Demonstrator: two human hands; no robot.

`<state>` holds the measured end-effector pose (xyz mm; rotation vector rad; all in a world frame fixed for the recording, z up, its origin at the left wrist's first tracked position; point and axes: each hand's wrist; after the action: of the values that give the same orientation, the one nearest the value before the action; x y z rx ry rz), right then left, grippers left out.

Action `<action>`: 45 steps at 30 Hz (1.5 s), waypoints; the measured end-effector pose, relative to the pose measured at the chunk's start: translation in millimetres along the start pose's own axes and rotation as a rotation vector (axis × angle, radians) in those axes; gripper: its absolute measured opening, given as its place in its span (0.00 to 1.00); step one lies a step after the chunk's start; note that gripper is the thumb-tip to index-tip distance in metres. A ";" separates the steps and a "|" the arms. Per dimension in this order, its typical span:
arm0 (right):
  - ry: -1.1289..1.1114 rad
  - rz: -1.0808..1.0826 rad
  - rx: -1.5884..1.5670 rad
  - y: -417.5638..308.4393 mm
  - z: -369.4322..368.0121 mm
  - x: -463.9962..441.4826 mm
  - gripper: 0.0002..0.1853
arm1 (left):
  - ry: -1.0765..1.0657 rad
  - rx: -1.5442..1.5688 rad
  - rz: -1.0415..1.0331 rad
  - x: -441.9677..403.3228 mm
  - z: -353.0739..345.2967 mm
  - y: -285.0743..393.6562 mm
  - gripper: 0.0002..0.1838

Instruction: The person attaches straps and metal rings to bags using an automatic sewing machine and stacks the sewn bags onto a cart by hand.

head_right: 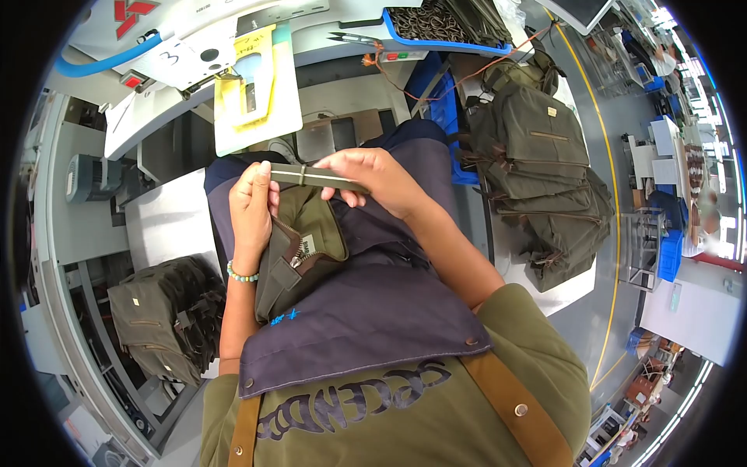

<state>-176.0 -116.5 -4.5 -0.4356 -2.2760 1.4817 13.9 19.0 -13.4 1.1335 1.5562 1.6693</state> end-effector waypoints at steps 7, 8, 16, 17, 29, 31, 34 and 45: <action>-0.027 -0.039 -0.271 48.0 -8.1 -10.1 0.21 | 0.138 0.195 -0.037 2.3 -5.0 -2.4 0.19; -0.038 0.035 -0.241 50.8 -20.5 -9.2 0.21 | 0.144 0.185 -0.051 3.4 -6.0 -2.6 0.19; 0.239 0.225 -0.161 27.7 -55.1 -22.9 0.17 | 0.114 0.078 -0.137 7.9 -12.2 -0.5 0.18; 0.241 0.226 -0.154 25.7 -54.8 -22.3 0.17 | 0.105 0.063 -0.127 7.5 -11.5 -0.7 0.18; -0.258 0.098 -0.279 2.9 12.8 -2.4 0.62 | -0.026 0.191 -0.072 -1.1 11.4 -2.7 0.20; -0.311 0.056 -0.332 0.2 21.7 -3.6 0.53 | -0.161 0.076 -0.013 -1.2 12.5 3.1 0.20; -0.305 -0.069 0.188 -16.9 5.4 0.2 0.22 | -0.250 -0.077 -0.054 -2.8 1.0 4.0 0.19; 0.170 0.238 0.009 -8.8 -18.1 -0.7 0.17 | -0.470 -0.296 -0.210 1.7 -11.4 9.1 0.12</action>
<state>-167.1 -105.9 10.2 -0.8221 -2.1417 1.5007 4.3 13.7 -3.6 1.0661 1.0530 1.3190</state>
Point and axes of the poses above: each hand's wrist, its own x-axis away from the middle knuckle, its own z-axis out of the back of the hand, y = z × x, and after that the axes turned 5 degrees about z, right-handed
